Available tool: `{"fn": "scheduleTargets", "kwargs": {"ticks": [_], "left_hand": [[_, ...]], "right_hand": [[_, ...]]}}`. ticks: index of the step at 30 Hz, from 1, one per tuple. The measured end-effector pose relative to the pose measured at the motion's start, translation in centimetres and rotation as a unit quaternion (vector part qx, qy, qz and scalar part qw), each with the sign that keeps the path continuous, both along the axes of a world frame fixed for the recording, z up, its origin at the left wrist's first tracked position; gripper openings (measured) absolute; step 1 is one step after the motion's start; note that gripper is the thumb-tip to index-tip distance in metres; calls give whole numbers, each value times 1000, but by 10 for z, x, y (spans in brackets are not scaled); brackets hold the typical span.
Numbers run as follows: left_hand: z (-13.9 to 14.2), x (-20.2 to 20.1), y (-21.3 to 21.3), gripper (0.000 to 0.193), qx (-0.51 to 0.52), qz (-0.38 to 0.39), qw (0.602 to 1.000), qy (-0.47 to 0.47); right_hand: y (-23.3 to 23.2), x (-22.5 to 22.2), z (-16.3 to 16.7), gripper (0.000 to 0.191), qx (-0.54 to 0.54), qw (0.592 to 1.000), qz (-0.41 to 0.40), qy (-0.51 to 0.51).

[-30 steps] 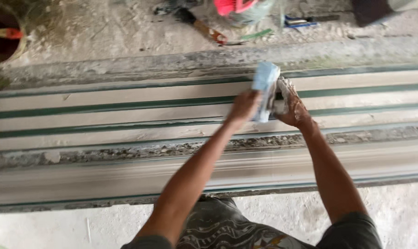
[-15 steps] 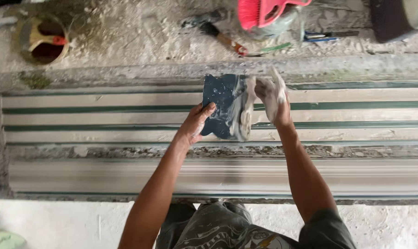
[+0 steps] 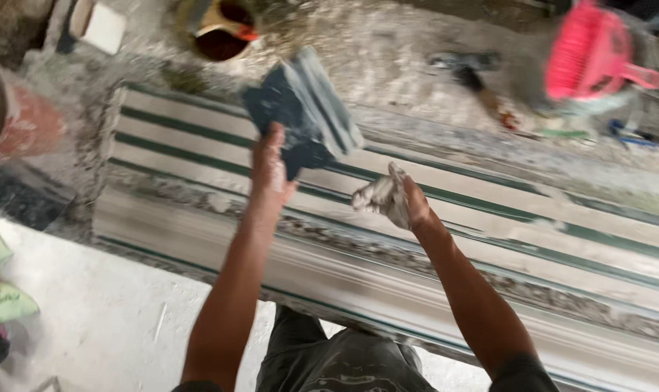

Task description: The person applies white plaster from a bucket onto long decorative molding strips on a workbench, spreading and smoothing it by hand with a flat float. They work along the strips section by section, scooping more plaster and pressing the float over the surface to coat the moldings.

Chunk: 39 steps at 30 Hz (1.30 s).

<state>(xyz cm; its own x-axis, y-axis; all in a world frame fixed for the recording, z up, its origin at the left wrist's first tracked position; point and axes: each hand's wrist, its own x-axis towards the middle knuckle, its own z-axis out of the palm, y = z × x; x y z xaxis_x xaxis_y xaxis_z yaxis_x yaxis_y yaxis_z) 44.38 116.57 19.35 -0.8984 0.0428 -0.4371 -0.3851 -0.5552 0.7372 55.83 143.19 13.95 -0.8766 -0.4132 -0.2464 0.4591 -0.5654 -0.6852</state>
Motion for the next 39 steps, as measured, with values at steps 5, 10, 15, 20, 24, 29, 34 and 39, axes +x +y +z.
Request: {"fn": "scheduleTargets", "kwargs": {"ticks": [5, 10, 15, 20, 24, 29, 34, 39], "left_hand": [[22, -39, -161, 57, -83, 54, 994, 49], [10, -51, -277, 47, -48, 70, 995, 60], [-14, -45, -354, 34, -102, 69, 991, 50], [-25, -44, -383, 24, -157, 55, 985, 48], [-15, -49, -396, 37, -305, 22, 952, 20], [7, -58, -415, 34, -412, -62, 905, 86], [3, -73, -408, 40, -487, -164, 855, 69], [-27, -99, -365, 60, -573, -239, 777, 103]], "right_hand": [[-107, -115, -35, 51, 173, 974, -129, 67], [-194, -229, -79, 51, 250, 846, -431, -192], [-196, -188, -75, 67, 702, 640, -307, -58], [-264, -188, -62, 84, 803, 596, 0, -14], [-359, -265, -89, 69, 837, 496, 52, 226], [-372, -247, -111, 78, 751, 578, 13, 320], [-214, -143, -83, 43, 831, 477, 38, 284], [-167, -137, -66, 49, 864, 472, -90, 150]]}}
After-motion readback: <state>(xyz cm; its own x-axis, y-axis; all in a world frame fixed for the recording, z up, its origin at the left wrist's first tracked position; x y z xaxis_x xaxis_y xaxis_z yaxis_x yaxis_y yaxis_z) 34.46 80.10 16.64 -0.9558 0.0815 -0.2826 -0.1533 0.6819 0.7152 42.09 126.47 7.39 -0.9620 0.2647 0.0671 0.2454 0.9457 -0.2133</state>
